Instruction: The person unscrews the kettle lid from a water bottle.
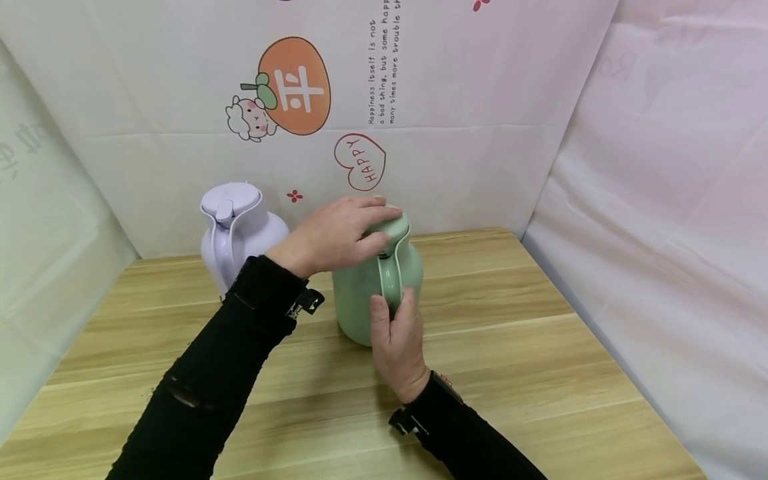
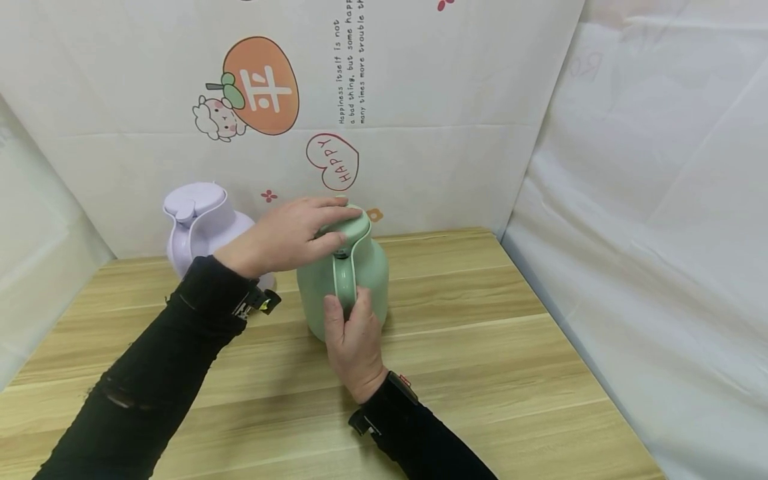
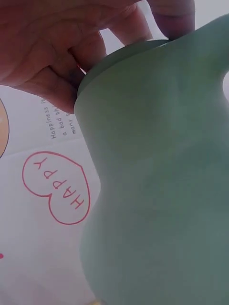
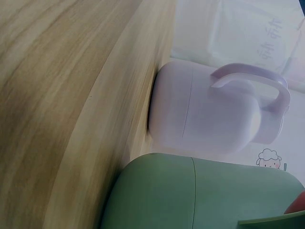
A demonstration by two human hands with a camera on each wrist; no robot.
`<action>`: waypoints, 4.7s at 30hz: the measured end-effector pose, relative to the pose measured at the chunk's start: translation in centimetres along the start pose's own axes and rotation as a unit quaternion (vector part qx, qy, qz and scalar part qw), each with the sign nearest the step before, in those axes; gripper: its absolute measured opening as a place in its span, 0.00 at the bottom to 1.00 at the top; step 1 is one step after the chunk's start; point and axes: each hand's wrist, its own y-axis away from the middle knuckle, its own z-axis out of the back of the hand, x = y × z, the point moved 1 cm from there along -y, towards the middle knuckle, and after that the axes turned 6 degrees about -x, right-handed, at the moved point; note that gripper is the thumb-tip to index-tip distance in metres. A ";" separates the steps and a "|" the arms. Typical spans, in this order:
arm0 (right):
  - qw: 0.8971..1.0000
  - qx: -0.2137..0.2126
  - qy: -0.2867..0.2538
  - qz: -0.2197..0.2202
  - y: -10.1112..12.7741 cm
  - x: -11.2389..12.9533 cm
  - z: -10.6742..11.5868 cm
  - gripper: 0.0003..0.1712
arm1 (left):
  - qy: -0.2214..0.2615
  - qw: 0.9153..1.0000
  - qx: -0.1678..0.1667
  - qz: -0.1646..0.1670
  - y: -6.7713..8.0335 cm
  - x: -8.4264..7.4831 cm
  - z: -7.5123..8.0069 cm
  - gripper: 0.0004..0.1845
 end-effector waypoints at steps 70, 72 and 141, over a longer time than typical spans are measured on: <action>1.000 -0.009 0.011 -0.003 0.0 -0.1 0.1 0.19 | -0.134 0.983 -0.097 0.085 -0.2 -2.3 -1.0 0.27; 1.000 -0.008 0.010 -0.002 0.1 -0.1 0.1 0.19 | -0.135 0.982 -0.099 0.086 -0.3 -2.3 -1.1 0.26; 1.000 -0.006 0.006 -0.005 0.2 -0.2 -0.1 0.17 | -0.061 0.997 -0.054 0.005 -0.4 -0.4 -0.6 0.25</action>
